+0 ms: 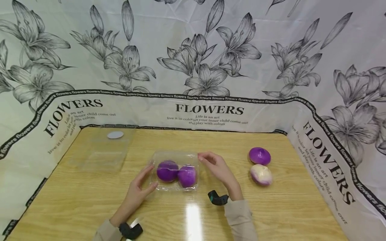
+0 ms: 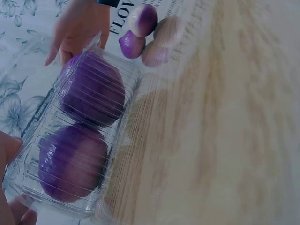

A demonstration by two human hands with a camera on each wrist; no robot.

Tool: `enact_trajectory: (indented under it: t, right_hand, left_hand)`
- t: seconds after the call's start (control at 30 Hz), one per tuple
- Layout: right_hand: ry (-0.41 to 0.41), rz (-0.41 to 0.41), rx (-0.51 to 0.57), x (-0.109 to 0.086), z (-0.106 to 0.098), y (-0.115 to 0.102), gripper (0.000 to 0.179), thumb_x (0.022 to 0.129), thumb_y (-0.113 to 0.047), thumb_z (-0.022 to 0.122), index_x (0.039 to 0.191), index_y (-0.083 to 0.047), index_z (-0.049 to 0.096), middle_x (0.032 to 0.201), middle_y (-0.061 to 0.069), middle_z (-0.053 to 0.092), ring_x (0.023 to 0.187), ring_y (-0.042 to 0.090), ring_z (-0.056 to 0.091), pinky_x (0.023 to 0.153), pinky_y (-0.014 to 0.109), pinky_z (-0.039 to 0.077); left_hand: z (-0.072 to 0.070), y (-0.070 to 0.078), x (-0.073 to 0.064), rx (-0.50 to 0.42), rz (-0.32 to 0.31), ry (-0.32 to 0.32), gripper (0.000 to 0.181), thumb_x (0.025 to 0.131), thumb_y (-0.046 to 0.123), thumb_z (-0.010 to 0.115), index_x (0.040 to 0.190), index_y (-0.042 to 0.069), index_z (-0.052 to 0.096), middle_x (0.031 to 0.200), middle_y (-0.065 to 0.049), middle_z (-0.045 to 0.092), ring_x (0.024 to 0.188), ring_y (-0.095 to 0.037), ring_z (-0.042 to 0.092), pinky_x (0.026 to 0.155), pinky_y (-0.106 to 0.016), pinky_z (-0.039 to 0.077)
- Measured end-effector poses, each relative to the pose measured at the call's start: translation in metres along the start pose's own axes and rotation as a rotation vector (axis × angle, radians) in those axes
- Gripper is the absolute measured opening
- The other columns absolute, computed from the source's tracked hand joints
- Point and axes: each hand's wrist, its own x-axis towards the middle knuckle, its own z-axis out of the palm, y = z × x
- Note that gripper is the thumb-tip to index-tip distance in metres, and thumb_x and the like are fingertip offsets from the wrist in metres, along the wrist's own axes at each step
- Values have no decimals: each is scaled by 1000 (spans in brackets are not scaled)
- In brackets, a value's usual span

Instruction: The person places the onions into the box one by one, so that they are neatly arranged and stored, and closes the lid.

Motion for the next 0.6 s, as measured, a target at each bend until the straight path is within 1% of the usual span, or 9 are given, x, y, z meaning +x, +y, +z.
enact_trajectory:
  t: [0.03, 0.07, 0.17, 0.2, 0.27, 0.43, 0.5, 0.57, 0.6]
  right_hand:
    - [-19, -8, -5, 0, -1, -1, 34, 101, -18, 58, 122, 8, 60, 139, 23, 55, 129, 39, 51, 111, 49, 39]
    - [-41, -18, -12, 0, -2, -1, 36, 100, -17, 60, 124, 9, 59, 140, 23, 53, 130, 40, 50, 112, 50, 37]
    - [-91, -44, -30, -1, -4, 0, 40, 96, -13, 66, 127, 10, 56, 143, 24, 50, 134, 41, 45, 116, 51, 30]
    - [-105, -53, -35, -2, -4, 1, 42, 94, -11, 67, 128, 10, 55, 144, 24, 49, 136, 41, 43, 117, 51, 27]
    - [-126, -62, -35, -2, -5, 2, 47, 91, -7, 69, 132, 10, 53, 145, 24, 48, 137, 41, 40, 118, 52, 24]
    - [-168, -61, -14, -4, -5, 3, 65, 84, -5, 76, 140, 7, 46, 147, 24, 45, 140, 41, 37, 118, 51, 24]
    - [-185, -65, -8, -4, -5, 4, 71, 82, -6, 78, 143, 7, 43, 148, 26, 43, 141, 41, 35, 118, 51, 23]
    - [-197, -67, -4, -4, -4, 4, 75, 81, -7, 80, 144, 6, 41, 149, 26, 41, 142, 41, 33, 119, 51, 22]
    - [-203, -68, -4, -4, -3, 4, 78, 80, -7, 80, 145, 7, 40, 150, 27, 40, 142, 42, 32, 119, 51, 21]
  left_hand:
    - [-1, 1, 1, 2, -4, 0, 61, 84, -1, 75, 139, -6, 50, 154, -20, 38, 144, -38, 29, 118, -39, 19]
    - [-1, 1, 1, 2, -1, -2, 61, 84, -1, 75, 139, -6, 50, 154, -21, 37, 144, -38, 29, 118, -36, 20]
    - [-1, 0, 2, 7, 24, -3, 63, 83, -2, 75, 140, -7, 48, 153, -23, 37, 144, -39, 30, 116, -22, 20]
    - [-1, -2, 1, 12, 36, -1, 64, 83, -2, 75, 141, -8, 47, 153, -23, 37, 143, -40, 30, 115, -18, 19]
    - [0, -9, 2, 12, 54, 4, 68, 83, -3, 75, 143, -7, 44, 153, -24, 37, 142, -42, 31, 113, -15, 20]
    - [1, -32, 1, -4, 62, -6, 82, 83, -2, 76, 153, 1, 33, 156, -16, 36, 144, -36, 30, 115, -17, 21]
    - [0, -37, 1, -25, 85, -21, 86, 84, -2, 75, 155, 3, 28, 157, -15, 35, 145, -33, 29, 116, -18, 22]
    - [-2, -39, 1, -50, 135, -43, 86, 84, -3, 73, 155, 0, 25, 157, -18, 34, 145, -31, 29, 118, -22, 23]
    - [-2, -40, 1, -66, 160, -55, 84, 85, -4, 70, 155, -1, 24, 157, -20, 32, 145, -31, 28, 118, -23, 23]
